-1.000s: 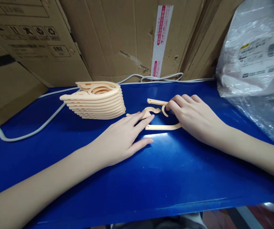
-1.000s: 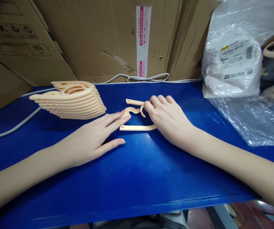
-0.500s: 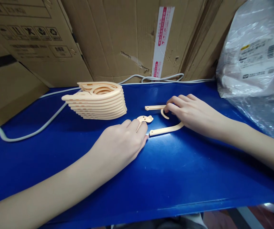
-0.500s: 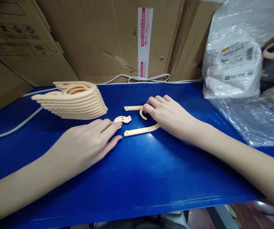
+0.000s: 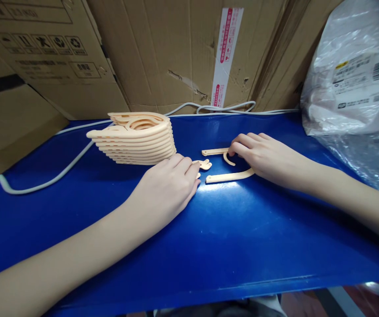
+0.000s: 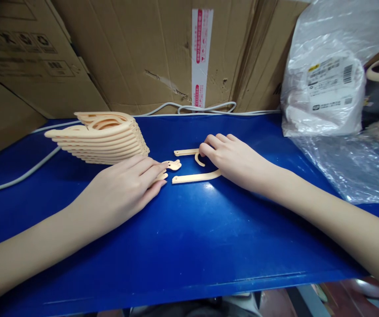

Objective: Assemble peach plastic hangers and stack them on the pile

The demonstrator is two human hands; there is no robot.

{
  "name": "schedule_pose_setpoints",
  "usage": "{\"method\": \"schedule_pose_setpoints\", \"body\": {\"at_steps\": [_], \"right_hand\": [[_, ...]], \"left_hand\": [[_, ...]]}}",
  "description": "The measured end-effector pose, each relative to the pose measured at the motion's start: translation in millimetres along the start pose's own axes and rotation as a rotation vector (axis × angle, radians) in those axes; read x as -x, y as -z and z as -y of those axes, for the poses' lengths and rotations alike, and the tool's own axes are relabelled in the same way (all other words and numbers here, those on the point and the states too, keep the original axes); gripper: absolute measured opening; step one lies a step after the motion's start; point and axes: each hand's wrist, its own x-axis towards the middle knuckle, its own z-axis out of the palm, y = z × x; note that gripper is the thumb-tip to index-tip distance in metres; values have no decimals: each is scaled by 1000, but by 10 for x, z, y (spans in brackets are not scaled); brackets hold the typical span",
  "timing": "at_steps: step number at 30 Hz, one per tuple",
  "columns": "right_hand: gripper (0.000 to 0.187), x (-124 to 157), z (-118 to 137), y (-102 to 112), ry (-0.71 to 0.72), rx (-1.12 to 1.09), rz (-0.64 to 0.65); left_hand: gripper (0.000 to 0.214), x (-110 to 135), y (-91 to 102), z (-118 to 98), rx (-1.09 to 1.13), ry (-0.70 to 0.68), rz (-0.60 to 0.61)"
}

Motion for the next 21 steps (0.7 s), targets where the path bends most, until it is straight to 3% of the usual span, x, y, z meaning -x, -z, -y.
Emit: {"method": "schedule_pose_setpoints", "body": {"at_steps": [7, 11, 16, 21], "right_hand": [[25, -12, 23, 37, -14, 45, -2], [22, -34, 134, 179, -25, 42, -86], [35, -25, 279, 285, 125, -57, -198], [28, -20, 392, 189, 185, -147, -196]], "left_hand": [[32, 29, -14, -4, -3, -4, -26], [25, 24, -7, 11, -10, -26, -57], [22, 20, -4, 15, -33, -16, -86], [29, 15, 20, 20, -8, 60, -105]]}}
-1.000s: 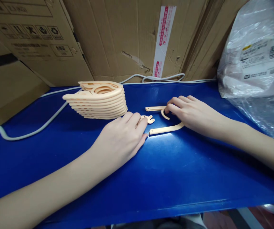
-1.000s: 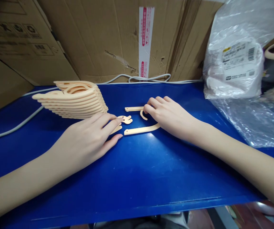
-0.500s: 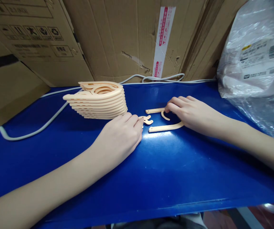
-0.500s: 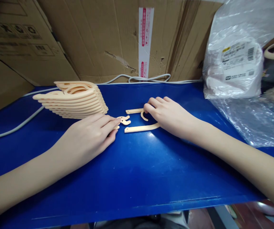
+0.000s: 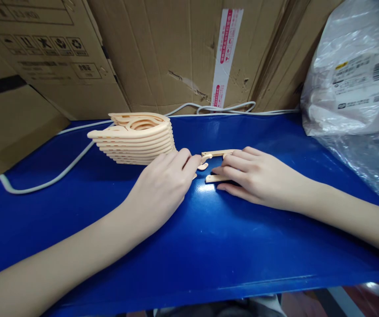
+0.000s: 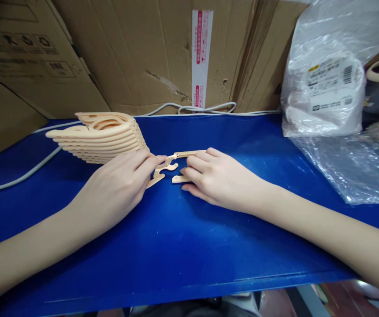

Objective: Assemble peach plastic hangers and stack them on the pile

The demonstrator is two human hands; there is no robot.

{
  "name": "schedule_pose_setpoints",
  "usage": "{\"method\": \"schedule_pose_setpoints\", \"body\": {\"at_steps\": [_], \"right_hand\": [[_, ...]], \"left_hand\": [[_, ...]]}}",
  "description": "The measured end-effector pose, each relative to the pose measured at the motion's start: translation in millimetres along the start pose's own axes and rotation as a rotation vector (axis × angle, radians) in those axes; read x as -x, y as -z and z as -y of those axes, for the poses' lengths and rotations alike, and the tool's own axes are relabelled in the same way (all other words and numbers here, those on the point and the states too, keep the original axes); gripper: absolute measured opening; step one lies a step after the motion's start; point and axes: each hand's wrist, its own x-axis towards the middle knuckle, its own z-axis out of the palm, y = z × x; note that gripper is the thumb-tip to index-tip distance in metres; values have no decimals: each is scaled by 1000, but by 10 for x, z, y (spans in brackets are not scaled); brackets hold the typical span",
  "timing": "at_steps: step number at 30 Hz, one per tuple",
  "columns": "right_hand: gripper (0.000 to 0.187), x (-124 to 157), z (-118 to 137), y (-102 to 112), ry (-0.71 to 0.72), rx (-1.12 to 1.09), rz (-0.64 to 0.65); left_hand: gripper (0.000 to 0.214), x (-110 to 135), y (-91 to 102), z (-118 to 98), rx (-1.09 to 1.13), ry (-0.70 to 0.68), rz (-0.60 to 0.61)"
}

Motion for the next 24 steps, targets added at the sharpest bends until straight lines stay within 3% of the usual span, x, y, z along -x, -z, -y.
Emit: {"method": "schedule_pose_setpoints", "body": {"at_steps": [5, 12, 16, 24], "right_hand": [[26, -3, 60, -59, -4, 12, -32], [24, 38, 97, 60, 141, 163, -151], [24, 47, 105, 43, 159, 129, -134], [33, 40, 69, -39, 105, 15, -7]], "left_hand": [[29, -24, 37, -12, 139, 123, -6], [41, -19, 129, -59, 173, 283, -26], [47, -21, 163, -63, 203, 268, -11], [34, -35, 137, -34, 288, 307, -17]]}}
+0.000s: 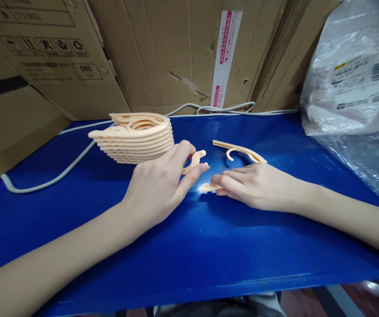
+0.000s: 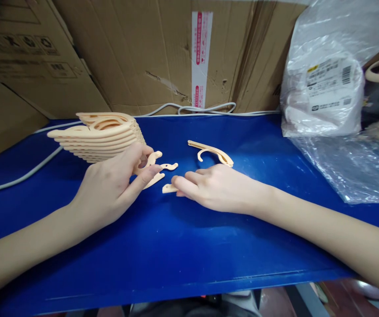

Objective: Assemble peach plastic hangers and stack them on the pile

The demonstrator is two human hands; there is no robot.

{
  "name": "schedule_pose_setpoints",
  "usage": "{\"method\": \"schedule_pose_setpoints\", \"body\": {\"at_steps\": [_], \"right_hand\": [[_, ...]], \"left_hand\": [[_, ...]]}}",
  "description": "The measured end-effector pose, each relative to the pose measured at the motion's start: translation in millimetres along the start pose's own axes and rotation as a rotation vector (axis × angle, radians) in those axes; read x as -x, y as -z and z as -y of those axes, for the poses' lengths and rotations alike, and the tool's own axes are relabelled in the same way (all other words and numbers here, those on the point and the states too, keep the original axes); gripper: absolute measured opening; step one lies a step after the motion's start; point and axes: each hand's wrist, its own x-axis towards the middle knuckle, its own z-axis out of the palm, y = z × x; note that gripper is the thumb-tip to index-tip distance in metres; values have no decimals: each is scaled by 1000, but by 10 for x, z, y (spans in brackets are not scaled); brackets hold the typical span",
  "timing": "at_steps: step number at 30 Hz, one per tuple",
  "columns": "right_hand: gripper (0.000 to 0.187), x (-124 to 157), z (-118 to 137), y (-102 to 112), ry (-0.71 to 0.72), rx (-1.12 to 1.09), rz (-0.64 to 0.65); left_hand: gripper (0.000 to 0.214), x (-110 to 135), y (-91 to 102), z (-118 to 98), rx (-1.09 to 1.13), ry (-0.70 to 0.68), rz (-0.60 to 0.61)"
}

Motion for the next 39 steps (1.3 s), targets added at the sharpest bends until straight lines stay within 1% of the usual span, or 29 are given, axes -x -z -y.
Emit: {"method": "schedule_pose_setpoints", "body": {"at_steps": [4, 9, 13, 16, 18, 22, 24, 28, 30, 35, 39], "right_hand": [[32, 15, 9, -11, 2, 35, -9], [33, 11, 19, -19, -21, 106, -9], [31, 7, -16, -10, -30, 179, -23], [25, 10, -56, -9, -33, 229, -33], [24, 13, -75, -16, -31, 227, -49], [32, 7, -65, -9, -85, 189, -133], [29, -2, -38, 16, -108, 190, -159], [25, -20, 14, 70, -103, 209, -186], [26, -21, 21, 71, -101, 213, -179], [25, -1, -15, 3, -84, 208, -96], [23, 1, -32, -12, -119, 171, -60]], "left_hand": [[32, 16, -5, 16, 51, -65, -33], [33, 20, -18, 26, 61, -131, -28], [33, 8, -20, 30, 70, -123, 11], [31, 4, -15, 27, 68, -128, 23], [31, 8, -12, 26, 59, -136, 31], [30, 17, -13, 28, 54, -139, 40], [30, 16, -15, 28, 56, -134, 48], [29, 4, -19, 28, 56, -116, 69], [30, -1, -21, 34, 59, -108, 77], [29, -8, -27, 55, 65, -77, 126], [31, -15, -41, 61, 70, -49, 180]]}}
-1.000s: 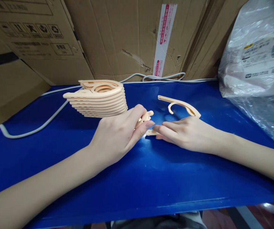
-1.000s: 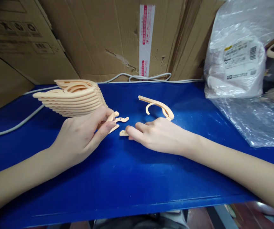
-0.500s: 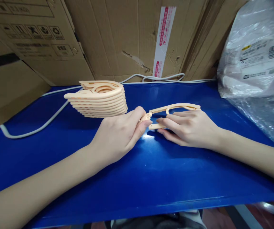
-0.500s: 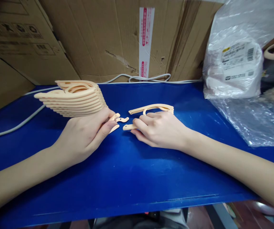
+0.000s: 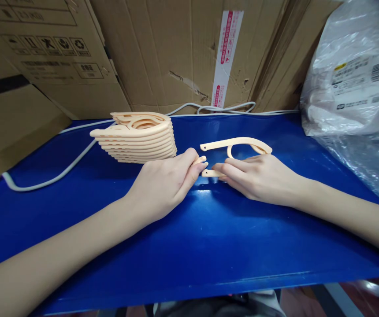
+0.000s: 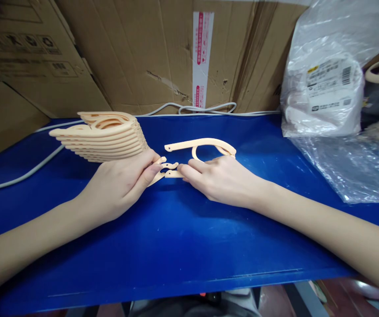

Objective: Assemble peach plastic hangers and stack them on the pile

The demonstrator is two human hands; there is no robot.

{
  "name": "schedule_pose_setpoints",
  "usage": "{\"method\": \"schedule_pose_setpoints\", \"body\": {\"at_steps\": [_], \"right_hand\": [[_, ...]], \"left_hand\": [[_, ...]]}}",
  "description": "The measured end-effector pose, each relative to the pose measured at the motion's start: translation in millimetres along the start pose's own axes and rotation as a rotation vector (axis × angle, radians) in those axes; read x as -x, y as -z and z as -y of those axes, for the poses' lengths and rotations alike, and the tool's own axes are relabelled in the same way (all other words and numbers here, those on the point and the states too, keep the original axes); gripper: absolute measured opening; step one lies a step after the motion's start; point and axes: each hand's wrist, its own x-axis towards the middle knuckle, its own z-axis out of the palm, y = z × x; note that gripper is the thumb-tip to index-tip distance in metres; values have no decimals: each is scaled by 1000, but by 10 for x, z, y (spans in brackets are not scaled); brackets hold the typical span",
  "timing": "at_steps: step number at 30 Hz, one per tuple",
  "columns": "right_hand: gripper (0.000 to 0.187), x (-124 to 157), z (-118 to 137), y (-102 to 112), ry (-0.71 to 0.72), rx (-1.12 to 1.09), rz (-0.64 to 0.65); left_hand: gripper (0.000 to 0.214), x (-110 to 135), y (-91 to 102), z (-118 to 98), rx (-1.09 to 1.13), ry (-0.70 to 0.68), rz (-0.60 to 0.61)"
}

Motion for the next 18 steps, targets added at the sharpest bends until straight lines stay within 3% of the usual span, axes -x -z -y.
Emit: {"method": "schedule_pose_setpoints", "body": {"at_steps": [11, 18], "right_hand": [[27, 16, -25, -3, -66, -98, -6], [26, 23, -8, 9, -52, -81, -48]], "left_hand": [[35, -8, -32, 18, 38, -1, 128], [38, -37, 19, 48, 304, 11, 252]]}}
